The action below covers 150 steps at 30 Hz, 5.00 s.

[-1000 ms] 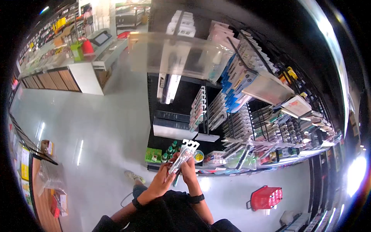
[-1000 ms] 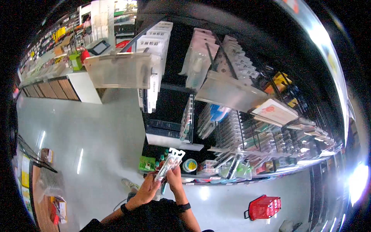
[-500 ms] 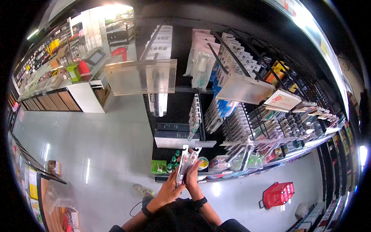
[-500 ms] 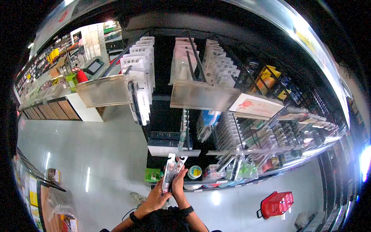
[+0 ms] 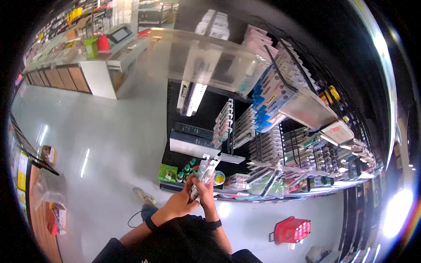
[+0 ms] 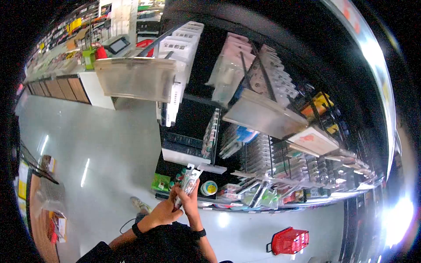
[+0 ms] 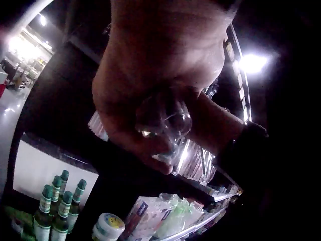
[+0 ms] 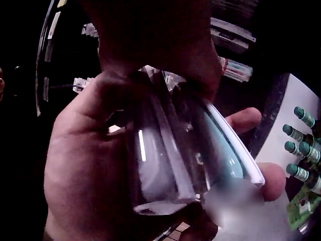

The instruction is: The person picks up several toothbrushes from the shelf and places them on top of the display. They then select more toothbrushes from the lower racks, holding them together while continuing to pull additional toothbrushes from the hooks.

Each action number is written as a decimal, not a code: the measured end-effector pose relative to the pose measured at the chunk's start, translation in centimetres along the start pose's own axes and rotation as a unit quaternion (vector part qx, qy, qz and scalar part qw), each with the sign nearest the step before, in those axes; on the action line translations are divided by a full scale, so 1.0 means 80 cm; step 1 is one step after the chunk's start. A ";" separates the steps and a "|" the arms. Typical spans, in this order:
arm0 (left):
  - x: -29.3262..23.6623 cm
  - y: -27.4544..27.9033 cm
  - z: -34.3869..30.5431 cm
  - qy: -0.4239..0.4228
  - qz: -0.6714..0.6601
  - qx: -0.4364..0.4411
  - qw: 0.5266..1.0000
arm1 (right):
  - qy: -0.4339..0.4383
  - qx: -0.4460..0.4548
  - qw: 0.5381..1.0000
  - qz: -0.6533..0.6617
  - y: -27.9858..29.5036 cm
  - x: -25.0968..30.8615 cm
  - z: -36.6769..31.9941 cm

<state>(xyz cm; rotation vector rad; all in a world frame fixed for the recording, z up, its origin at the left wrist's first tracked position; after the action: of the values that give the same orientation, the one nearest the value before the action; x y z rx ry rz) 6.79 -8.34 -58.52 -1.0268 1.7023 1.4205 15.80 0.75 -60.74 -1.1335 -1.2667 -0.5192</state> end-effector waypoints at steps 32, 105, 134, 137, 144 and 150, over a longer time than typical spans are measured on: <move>0.008 0.007 0.097 -0.208 0.021 -0.158 0.965 | 0.049 -0.122 0.985 -0.112 0.071 0.037 -0.012; 0.054 -0.090 0.195 -0.255 -0.067 -0.051 0.963 | 0.178 -0.120 0.948 -0.236 0.065 0.044 0.040; 0.018 -0.069 0.138 -0.128 0.050 -0.122 0.983 | 0.201 -0.204 0.912 -0.293 0.032 0.076 0.012; 0.035 -0.095 0.152 -0.121 0.079 -0.107 0.984 | 0.182 -0.205 0.889 -0.366 0.047 0.073 0.016; 0.025 -0.099 0.150 -0.198 0.217 -0.160 0.943 | 0.163 -0.217 0.843 -0.464 0.053 0.077 0.023; 0.004 -0.068 0.150 -0.122 0.056 -0.087 0.987 | 0.207 -0.214 0.825 -0.480 0.046 0.097 0.030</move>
<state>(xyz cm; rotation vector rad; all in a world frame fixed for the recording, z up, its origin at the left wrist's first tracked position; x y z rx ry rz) 11.70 2.93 -63.26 -0.8183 1.4974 1.7163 19.91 6.39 -55.17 -0.5792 -1.2906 -1.7815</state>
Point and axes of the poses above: each hand's wrist, its own z-axis towards the middle knuckle, its own y-axis out of the back of the hand, x = y × z, the point moved 5 cm from there along z, towards the middle knuckle, and after that the axes turned 1 degree about -x, right-handed, at the moved point
